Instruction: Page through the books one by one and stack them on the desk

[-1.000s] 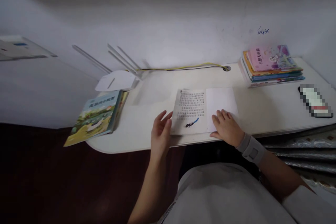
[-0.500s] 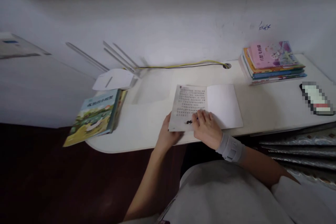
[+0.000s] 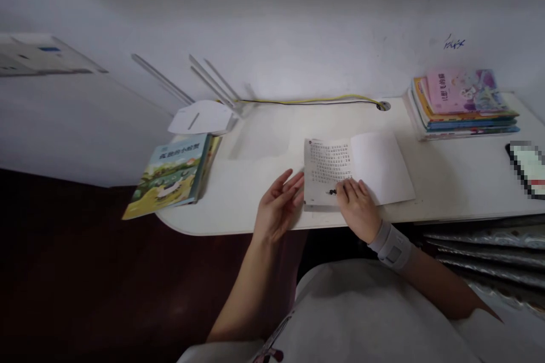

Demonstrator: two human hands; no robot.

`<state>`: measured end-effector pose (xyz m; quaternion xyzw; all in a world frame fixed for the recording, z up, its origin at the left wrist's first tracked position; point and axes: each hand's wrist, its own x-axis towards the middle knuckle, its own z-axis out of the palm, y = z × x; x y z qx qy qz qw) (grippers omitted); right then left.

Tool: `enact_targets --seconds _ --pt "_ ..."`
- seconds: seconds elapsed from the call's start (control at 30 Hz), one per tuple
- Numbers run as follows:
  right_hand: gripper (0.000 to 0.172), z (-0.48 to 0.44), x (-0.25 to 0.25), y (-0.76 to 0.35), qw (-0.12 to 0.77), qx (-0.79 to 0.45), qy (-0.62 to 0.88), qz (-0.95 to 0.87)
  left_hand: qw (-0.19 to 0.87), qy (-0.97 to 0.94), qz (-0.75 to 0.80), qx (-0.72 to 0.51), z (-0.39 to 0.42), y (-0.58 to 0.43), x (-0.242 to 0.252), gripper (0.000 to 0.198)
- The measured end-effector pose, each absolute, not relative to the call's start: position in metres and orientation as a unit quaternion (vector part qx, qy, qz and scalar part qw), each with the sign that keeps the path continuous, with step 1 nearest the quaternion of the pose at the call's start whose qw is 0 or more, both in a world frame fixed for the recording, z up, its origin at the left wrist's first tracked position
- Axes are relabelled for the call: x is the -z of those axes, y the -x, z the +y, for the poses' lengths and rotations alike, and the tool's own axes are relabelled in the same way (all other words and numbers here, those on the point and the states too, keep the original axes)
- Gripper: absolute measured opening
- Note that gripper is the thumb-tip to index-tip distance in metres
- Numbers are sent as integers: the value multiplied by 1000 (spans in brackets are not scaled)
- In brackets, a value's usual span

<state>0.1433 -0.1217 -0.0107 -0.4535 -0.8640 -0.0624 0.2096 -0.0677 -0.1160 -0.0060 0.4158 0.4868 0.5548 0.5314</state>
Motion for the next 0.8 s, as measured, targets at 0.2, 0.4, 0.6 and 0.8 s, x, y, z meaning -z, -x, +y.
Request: enact_targets --seconds 0.2,0.4,0.6,0.8 --pt "38 -119 5 -146 234 33 460 -856 390 -643 498 -432 -103 53 -3 37" --pt "33 -125 3 -133 155 124 485 -852 122 -851 490 -147 -103 50 11 43" --pt "30 -124 8 -136 107 169 514 -834 45 -860 500 -89 -106 47 12 52" --pt "30 -125 3 -153 91 148 536 -826 53 -858 504 -86 -105 49 10 63"
